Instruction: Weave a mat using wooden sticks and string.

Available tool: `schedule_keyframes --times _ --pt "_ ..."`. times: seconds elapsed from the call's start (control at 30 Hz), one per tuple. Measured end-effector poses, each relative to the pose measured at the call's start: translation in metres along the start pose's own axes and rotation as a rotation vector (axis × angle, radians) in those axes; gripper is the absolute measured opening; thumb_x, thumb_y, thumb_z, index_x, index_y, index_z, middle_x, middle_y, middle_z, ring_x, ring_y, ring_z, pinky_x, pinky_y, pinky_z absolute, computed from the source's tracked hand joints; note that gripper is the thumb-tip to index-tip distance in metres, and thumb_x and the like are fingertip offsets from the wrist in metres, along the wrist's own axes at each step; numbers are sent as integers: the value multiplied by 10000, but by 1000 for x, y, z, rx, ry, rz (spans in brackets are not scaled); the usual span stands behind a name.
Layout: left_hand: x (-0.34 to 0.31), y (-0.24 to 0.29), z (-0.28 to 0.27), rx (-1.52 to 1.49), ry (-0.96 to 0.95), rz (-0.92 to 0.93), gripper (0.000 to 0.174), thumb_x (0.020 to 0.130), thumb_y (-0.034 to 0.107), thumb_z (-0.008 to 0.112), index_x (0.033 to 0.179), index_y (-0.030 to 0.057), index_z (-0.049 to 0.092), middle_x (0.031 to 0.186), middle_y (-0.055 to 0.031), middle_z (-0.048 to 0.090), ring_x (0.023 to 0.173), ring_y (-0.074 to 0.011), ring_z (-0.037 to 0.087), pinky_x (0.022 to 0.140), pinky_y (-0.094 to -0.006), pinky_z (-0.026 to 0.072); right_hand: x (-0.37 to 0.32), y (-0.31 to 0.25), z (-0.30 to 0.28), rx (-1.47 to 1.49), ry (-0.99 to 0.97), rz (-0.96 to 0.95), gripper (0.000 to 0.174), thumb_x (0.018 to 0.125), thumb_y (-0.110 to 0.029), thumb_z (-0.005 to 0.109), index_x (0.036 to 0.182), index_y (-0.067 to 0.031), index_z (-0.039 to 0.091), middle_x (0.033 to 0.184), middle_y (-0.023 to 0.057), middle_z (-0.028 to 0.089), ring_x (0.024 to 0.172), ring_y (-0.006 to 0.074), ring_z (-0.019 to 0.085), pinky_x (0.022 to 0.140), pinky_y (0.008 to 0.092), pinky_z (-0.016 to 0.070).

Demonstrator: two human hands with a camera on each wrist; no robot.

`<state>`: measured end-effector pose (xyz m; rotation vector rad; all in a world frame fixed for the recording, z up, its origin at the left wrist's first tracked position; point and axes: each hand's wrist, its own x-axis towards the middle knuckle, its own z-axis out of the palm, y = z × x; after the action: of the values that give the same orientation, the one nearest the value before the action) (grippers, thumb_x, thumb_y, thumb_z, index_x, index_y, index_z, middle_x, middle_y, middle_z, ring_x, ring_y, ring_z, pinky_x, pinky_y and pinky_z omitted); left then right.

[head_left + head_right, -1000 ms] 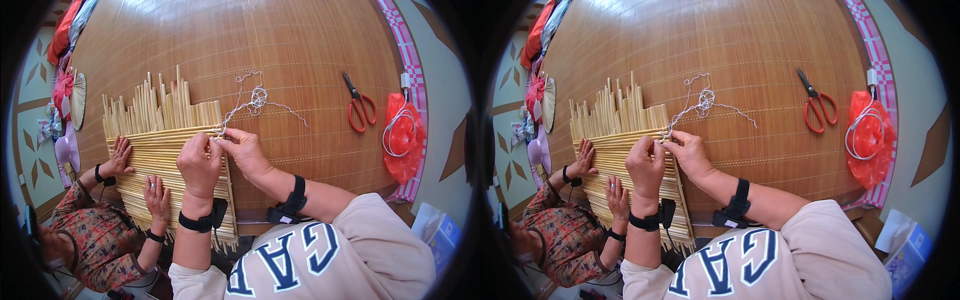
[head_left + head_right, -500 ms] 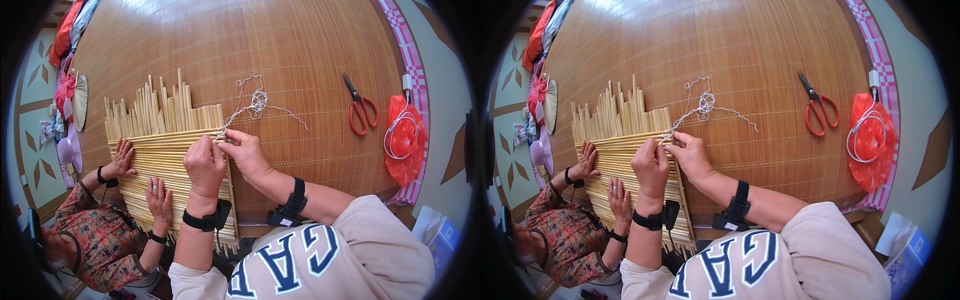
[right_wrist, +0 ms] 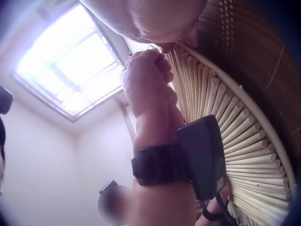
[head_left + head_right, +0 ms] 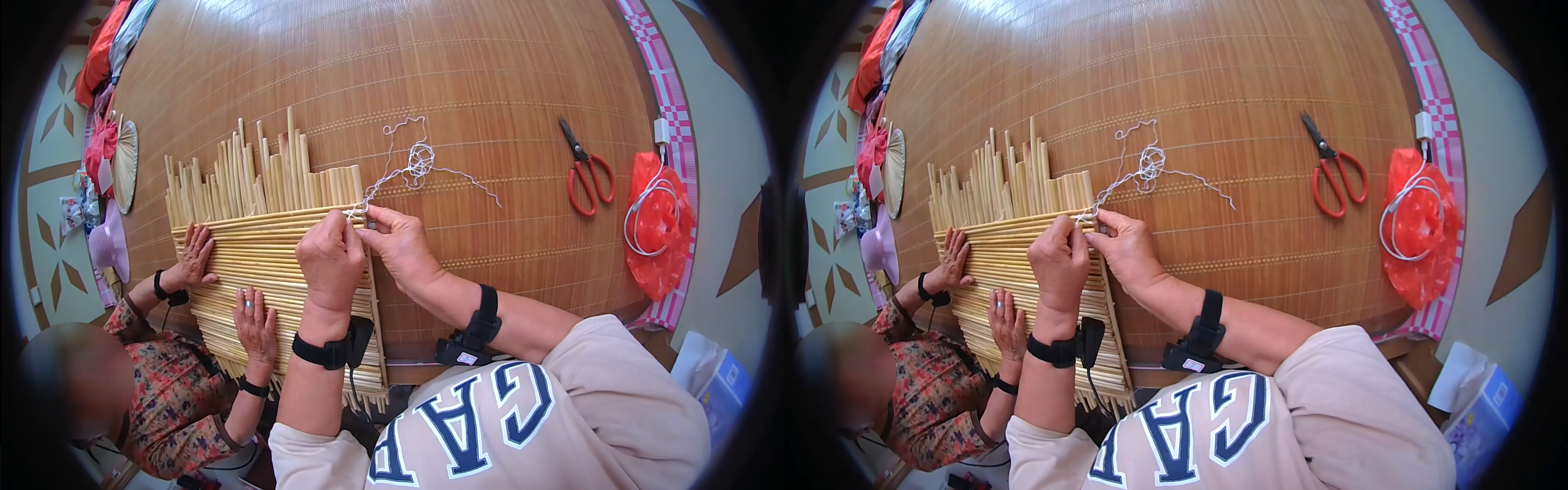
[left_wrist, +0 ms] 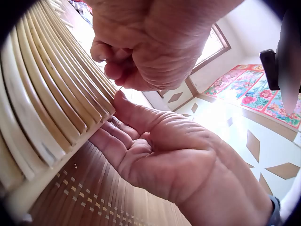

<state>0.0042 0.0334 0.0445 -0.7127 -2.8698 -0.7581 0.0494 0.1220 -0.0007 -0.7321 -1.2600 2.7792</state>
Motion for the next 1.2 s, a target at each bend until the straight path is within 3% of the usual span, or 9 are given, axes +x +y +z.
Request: schedule_keyframes --times 0.3,0.37,0.47,0.5,0.67,0.8,0.87,1.07,1.2 --pt "-12 -3 -6 -165 -33 -91 163 754 63 637 693 31 489 508 -102 472 449 -241 503 442 -323 390 1 2 -3 36 -26 26 290 771 47 587 1061 58 571 894 17 612 794 57 541 673 194 459" --pt "-25 4 -19 -226 -105 -390 278 699 106 713 893 28 531 719 -114 570 659 -254 580 599 -339 460 4 4 -4 82 -41 29 298 767 48 589 1064 60 564 895 25 616 798 64 551 679 195 463" --pt "-48 16 -12 43 139 -47 596 625 134 770 1109 2 449 1016 -165 535 942 -324 534 824 -394 426 6 0 -9 -65 -136 51 311 812 42 545 1122 44 515 979 75 614 871 113 588 733 236 511" --pt "-52 11 -9 -47 13 -113 809 599 201 784 1233 -32 339 1207 -232 401 1127 -386 396 967 -452 303 6 -3 -10 -59 -136 72 298 811 41 545 1107 41 513 974 81 614 864 119 591 731 239 512" --pt "-56 29 9 173 129 -149 782 624 175 767 1253 -31 350 1218 -260 372 1134 -421 374 967 -490 305 8 -16 -8 -156 -137 167 244 801 27 556 1041 28 512 903 72 610 807 133 598 686 244 519" --pt "-90 37 13 -231 198 -227 614 737 161 698 1240 -17 395 1169 -177 458 1117 -291 439 983 -395 335 13 -31 -7 -162 -144 327 155 799 -4 523 954 2 519 870 84 606 771 141 607 660 243 518" --pt "-105 48 29 -1726 -242 -1057 613 782 295 677 1247 10 398 1190 -128 470 1121 -232 448 972 -355 351 15 -40 -1 -214 -144 344 114 798 -10 487 909 -5 513 829 82 596 738 159 610 657 276 529" --pt "-83 66 64 -2376 556 -728 806 708 540 620 1289 34 380 1234 -99 487 1122 -194 471 1000 -345 346 15 -61 17 -364 -143 450 128 817 22 429 919 35 506 920 162 585 801 256 624 713 344 541" --pt "-73 50 83 -2522 858 -703 728 692 512 647 1203 26 464 1199 -87 517 1127 -197 469 1003 -340 358 15 -65 20 -479 -208 466 152 826 23 440 960 55 504 939 171 584 816 266 621 718 338 538"
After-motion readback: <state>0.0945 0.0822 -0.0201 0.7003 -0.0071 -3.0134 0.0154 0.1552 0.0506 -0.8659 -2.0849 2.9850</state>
